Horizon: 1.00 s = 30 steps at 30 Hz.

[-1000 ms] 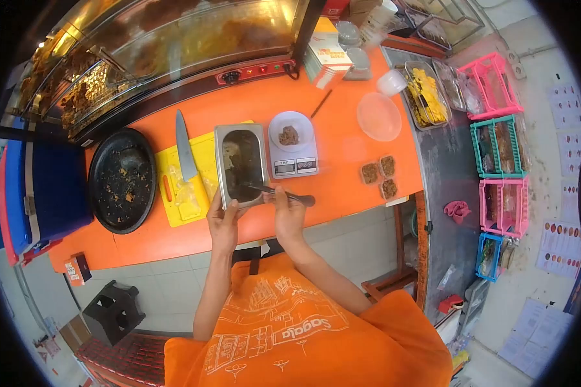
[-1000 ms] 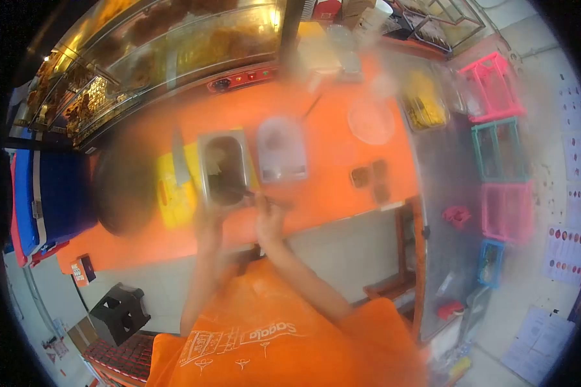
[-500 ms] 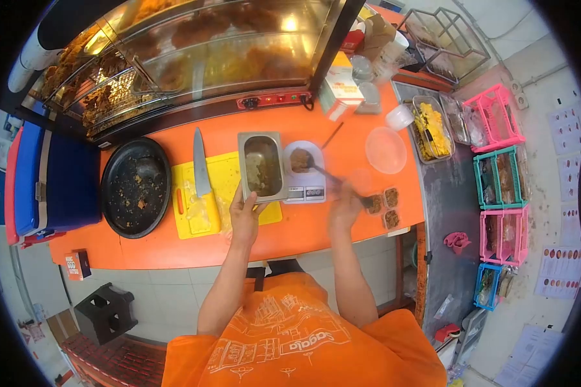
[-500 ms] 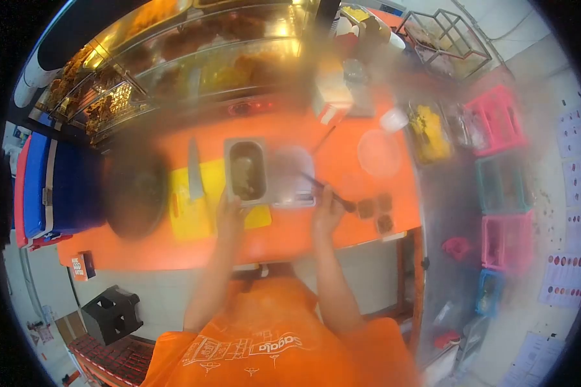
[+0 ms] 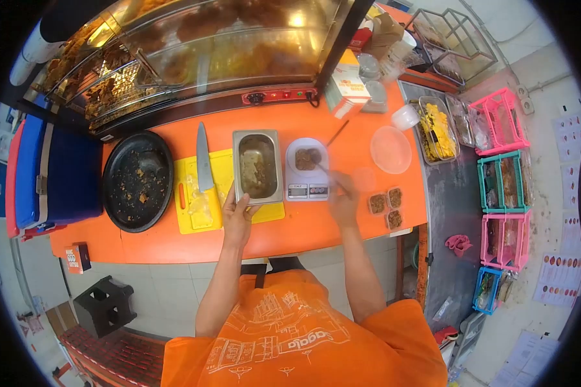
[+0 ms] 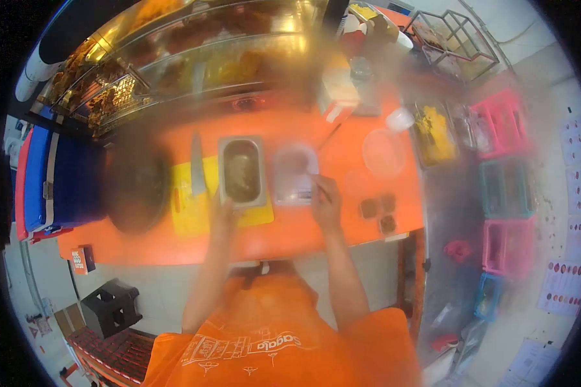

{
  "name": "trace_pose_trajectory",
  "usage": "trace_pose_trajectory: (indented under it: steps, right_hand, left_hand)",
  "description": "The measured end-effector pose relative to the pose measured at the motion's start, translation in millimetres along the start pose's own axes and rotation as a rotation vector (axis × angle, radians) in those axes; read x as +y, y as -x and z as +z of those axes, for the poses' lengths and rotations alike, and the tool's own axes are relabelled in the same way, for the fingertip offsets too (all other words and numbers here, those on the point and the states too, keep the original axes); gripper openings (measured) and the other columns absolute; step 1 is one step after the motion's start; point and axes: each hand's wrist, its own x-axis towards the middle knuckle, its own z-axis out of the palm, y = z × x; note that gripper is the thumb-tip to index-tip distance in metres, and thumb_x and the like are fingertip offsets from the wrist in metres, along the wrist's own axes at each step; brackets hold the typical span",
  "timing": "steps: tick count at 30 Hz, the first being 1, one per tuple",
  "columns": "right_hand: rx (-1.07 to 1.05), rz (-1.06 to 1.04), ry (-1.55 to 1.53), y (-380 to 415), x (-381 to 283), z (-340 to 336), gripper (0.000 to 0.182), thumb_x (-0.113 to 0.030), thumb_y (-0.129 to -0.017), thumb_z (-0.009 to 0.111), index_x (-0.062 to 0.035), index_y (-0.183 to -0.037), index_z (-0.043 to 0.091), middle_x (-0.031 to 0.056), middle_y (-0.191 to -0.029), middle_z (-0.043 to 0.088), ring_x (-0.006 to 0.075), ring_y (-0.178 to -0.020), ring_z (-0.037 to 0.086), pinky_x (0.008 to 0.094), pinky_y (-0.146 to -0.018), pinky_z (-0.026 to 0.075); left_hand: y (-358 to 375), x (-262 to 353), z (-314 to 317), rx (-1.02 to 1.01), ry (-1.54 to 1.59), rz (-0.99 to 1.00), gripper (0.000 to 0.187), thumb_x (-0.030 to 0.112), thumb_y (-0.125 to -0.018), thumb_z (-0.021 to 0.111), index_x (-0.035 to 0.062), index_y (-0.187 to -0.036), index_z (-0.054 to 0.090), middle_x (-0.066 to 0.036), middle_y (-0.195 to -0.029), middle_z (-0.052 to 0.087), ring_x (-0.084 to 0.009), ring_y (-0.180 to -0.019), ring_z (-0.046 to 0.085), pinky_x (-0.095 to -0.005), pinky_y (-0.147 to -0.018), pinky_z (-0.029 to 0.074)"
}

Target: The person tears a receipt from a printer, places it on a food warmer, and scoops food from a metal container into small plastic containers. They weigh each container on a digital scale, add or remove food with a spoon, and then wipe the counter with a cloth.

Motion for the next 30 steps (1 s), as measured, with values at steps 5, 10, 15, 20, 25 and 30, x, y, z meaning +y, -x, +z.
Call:
trace_pose_trajectory:
  steps: [5,10,15,20,25,30]
  right_hand:
    - [0.225,0.238,-0.243,9,-60,3,0.013,-0.004,-0.089,0.056,-0.0006,-0.098,0.065,0.0138,-0.096,0.065,0.0257,-0.093,0.061,0.0333,-0.081,0.048]
    - [-0.38,-0.265,0.004,28,-90,45,0.016,0.0,-0.08,0.063,-0.0009,-0.096,0.064,0.0133,-0.099,0.064,0.0287,-0.089,0.061,0.036,-0.08,0.048]
    - [-0.463,-0.203,-0.08,65,-103,63,0.018,-0.001,-0.079,0.065,-0.0012,-0.097,0.065,0.0131,-0.096,0.066,0.0286,-0.087,0.061,0.0351,-0.076,0.05]
    - [-0.126,0.528,-0.468,84,-108,81,0.021,-0.017,-0.093,0.056,0.0014,-0.097,0.066,0.0087,-0.085,0.066,0.0188,-0.083,0.063,0.0294,-0.074,0.049]
    - [-0.06,0.65,-0.333,83,-92,59,0.031,-0.024,-0.096,0.053,0.0043,-0.1,0.065,0.0057,-0.087,0.066,0.0117,-0.082,0.06,0.0256,-0.075,0.048]
    - [-0.062,-0.002,-0.076,56,-87,35,0.012,-0.001,-0.087,0.06,0.0045,-0.096,0.065,0.0123,-0.092,0.068,0.0198,-0.084,0.063,0.0295,-0.076,0.049]
  left_hand:
    - [8,6,-9,-0.039,-0.046,-0.023,0.048,0.0,-0.092,0.05,0.0046,-0.138,0.038,-0.007,-0.121,0.057,-0.0177,-0.104,0.06,-0.0306,-0.082,0.057]
    - [31,11,-20,-0.166,-0.272,0.005,0.047,-0.002,-0.091,0.051,-0.0003,-0.136,0.039,-0.01,-0.118,0.057,-0.0177,-0.099,0.061,-0.0312,-0.083,0.055]
    - [45,5,-48,-0.198,-0.369,0.092,0.045,-0.004,-0.09,0.05,-0.0042,-0.134,0.04,-0.01,-0.112,0.059,-0.0176,-0.097,0.061,-0.0334,-0.085,0.055]
    - [53,8,-40,-0.113,-0.326,0.122,0.046,-0.004,-0.09,0.05,-0.0041,-0.134,0.04,-0.01,-0.11,0.059,-0.0182,-0.094,0.062,-0.0343,-0.085,0.055]
    - [47,7,-28,-0.045,-0.219,0.054,0.047,-0.003,-0.09,0.051,-0.0026,-0.135,0.039,-0.01,-0.111,0.059,-0.019,-0.094,0.063,-0.0342,-0.085,0.056]
    - [39,4,-13,-0.064,-0.221,-0.013,0.046,-0.002,-0.091,0.051,-0.0004,-0.136,0.04,-0.011,-0.115,0.059,-0.0201,-0.096,0.063,-0.0324,-0.085,0.055]
